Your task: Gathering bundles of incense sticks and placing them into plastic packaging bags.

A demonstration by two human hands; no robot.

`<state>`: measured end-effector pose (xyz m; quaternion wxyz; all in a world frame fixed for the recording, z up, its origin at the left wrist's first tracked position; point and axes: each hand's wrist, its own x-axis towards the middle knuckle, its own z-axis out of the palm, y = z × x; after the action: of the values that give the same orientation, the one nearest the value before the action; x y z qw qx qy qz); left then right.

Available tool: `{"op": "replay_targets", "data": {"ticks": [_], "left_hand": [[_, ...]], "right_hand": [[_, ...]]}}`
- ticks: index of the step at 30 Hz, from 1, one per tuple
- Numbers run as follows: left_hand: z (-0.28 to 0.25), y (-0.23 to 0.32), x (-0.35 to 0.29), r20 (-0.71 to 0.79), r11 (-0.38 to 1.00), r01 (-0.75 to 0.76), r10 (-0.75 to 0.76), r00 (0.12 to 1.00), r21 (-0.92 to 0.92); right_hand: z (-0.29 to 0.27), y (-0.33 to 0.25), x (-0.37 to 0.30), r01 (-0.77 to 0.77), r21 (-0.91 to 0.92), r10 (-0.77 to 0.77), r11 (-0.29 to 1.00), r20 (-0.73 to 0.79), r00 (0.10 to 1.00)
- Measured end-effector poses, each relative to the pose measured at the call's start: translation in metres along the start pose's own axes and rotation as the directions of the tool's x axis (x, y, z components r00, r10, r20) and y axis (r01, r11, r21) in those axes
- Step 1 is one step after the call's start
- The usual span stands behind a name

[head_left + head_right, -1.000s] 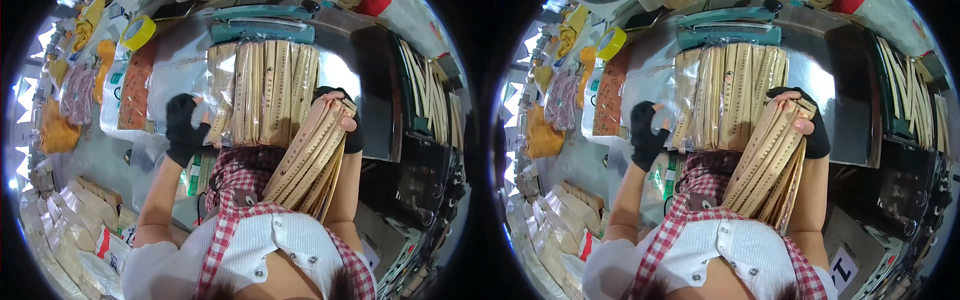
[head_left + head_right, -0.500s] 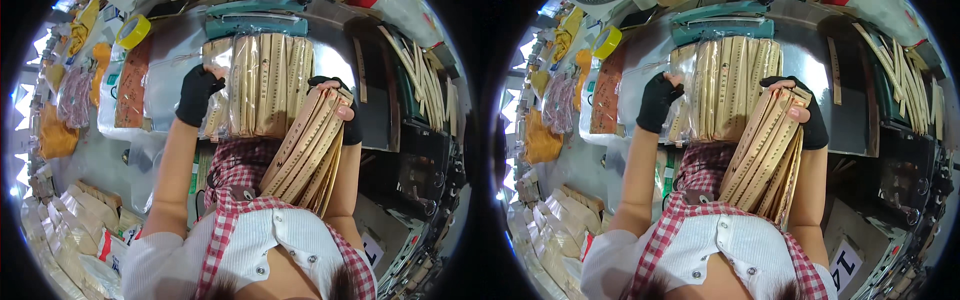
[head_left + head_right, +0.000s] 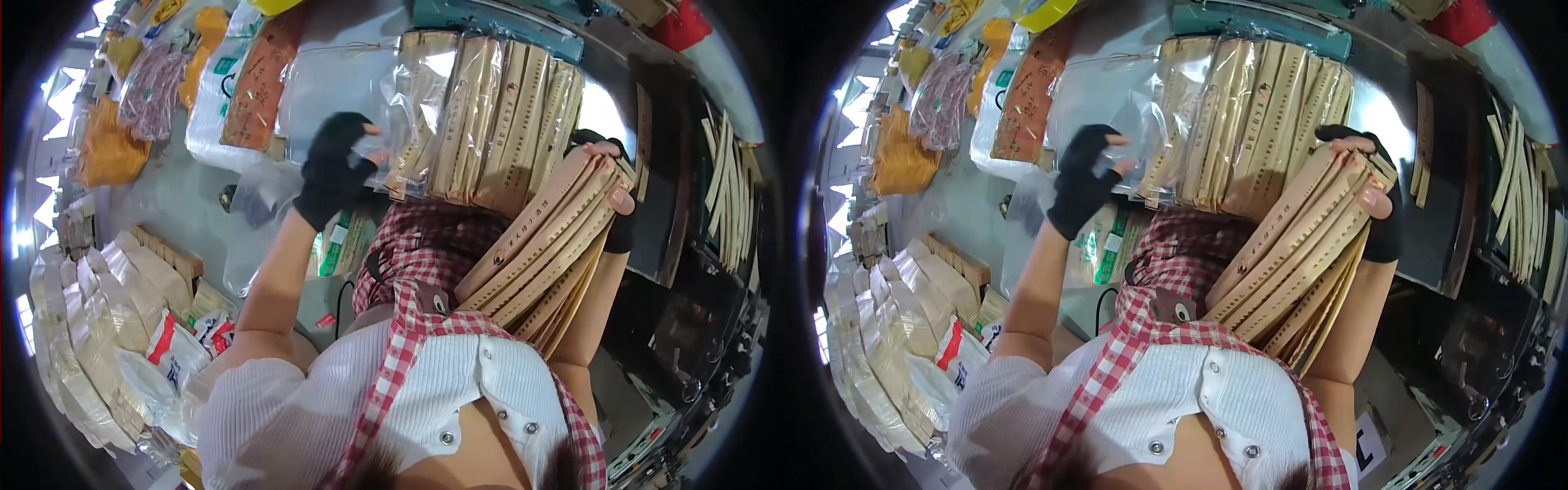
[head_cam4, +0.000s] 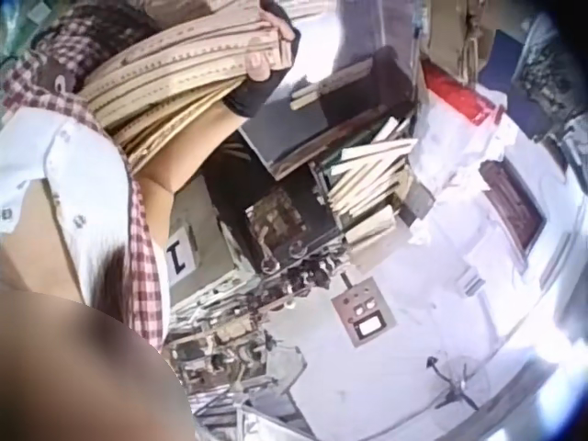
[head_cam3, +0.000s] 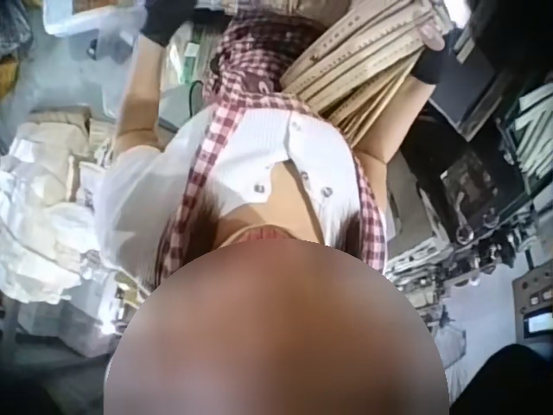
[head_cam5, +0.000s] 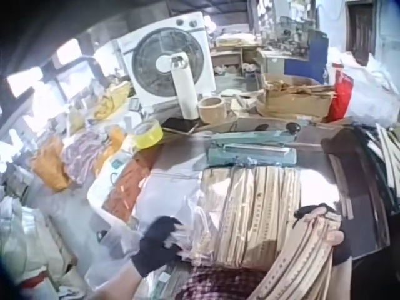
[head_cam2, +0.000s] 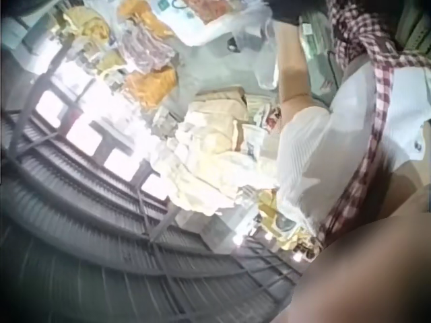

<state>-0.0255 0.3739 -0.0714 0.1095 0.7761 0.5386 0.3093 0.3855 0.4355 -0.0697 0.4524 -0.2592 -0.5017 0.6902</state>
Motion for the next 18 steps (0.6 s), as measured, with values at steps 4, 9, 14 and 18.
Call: {"op": "replay_targets", "data": {"ticks": [4,9,14,18], "left_hand": [[-0.029,-0.034,-0.006,-0.127,0.949,0.141,-0.109,0.986,0.283],[0.035,-0.064,-0.001,-0.212,0.991,0.017,0.011,0.977,0.131],[0.021,0.036,0.111,-0.307,0.990,-0.130,0.106,0.946,-0.058],[0.039,0.122,0.147,0.262,0.951,-0.295,0.309,0.914,-0.094]], "right_hand": [[-0.003,0.000,-0.009,-0.011,-0.022,0.008,1.000,-0.102,0.995],[-0.015,0.012,-0.003,-0.050,-0.001,0.050,0.999,-0.018,0.999],[-0.001,-0.004,0.008,0.118,-0.316,-0.108,0.941,0.050,0.993],[0.032,-0.014,0.017,0.055,-0.086,-0.046,0.995,0.106,0.993]]}}
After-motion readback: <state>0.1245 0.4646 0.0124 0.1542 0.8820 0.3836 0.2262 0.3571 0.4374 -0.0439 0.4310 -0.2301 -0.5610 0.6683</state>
